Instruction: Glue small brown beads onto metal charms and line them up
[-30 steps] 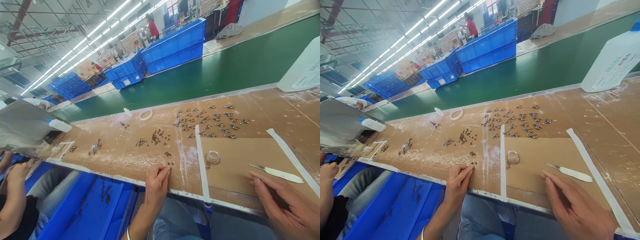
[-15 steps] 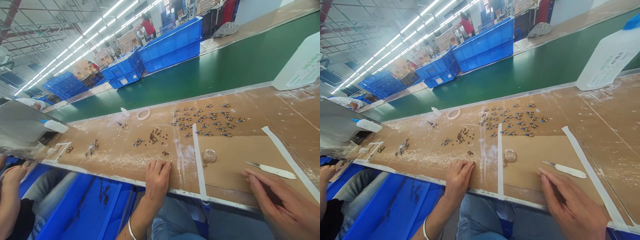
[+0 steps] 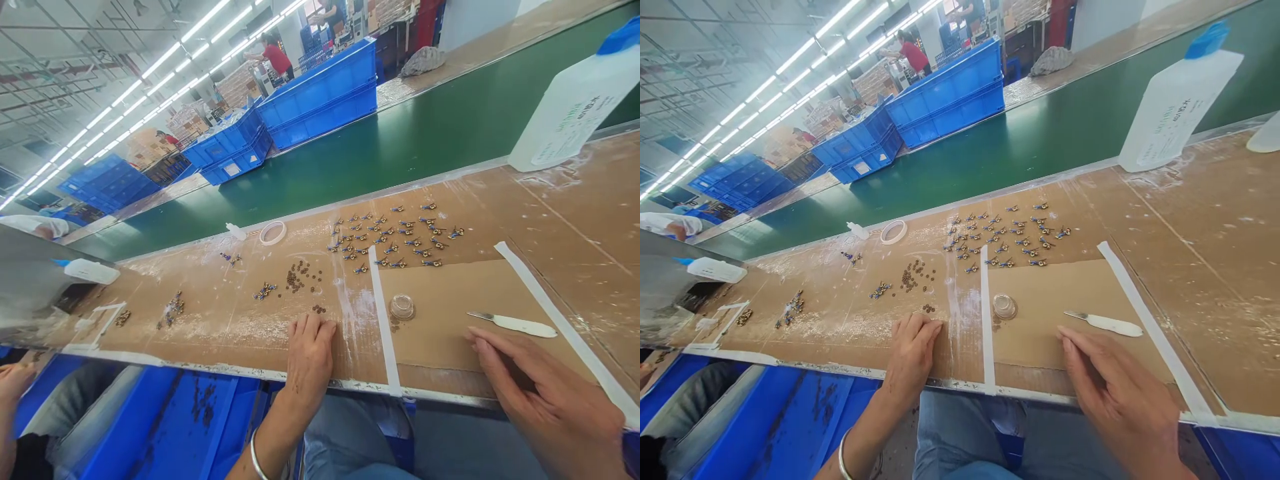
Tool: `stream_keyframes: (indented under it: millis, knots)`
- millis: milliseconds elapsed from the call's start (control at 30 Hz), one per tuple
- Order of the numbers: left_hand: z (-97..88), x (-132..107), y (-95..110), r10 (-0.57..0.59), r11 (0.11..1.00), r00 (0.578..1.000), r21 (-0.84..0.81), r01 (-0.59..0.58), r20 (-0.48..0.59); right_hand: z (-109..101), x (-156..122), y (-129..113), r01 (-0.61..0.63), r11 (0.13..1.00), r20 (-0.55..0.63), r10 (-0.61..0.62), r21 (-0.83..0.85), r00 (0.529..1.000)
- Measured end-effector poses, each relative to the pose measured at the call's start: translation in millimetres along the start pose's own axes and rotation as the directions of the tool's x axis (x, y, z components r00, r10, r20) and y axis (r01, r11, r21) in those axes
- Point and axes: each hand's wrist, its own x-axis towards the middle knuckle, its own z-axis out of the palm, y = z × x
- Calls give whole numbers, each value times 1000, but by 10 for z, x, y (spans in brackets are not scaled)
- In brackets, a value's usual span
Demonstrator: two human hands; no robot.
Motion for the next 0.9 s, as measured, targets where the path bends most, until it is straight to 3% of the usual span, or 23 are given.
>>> stream_keyframes:
  millis: [367,667,900]
  knots:
    - [-81,-133,-40,15,1000,1000,-23,-15,-20,-1,14,18,10,1000,21,-9,-23,1000]
    - [-44,-194,56,-81,995,996,-68,79,-31,16,-30,57,15,1000,24,-16,9,1000]
    - [-28,-122,7,-14,1000,1000,-9,13,-26,27,-22,45,47,999,14,-47,20,999]
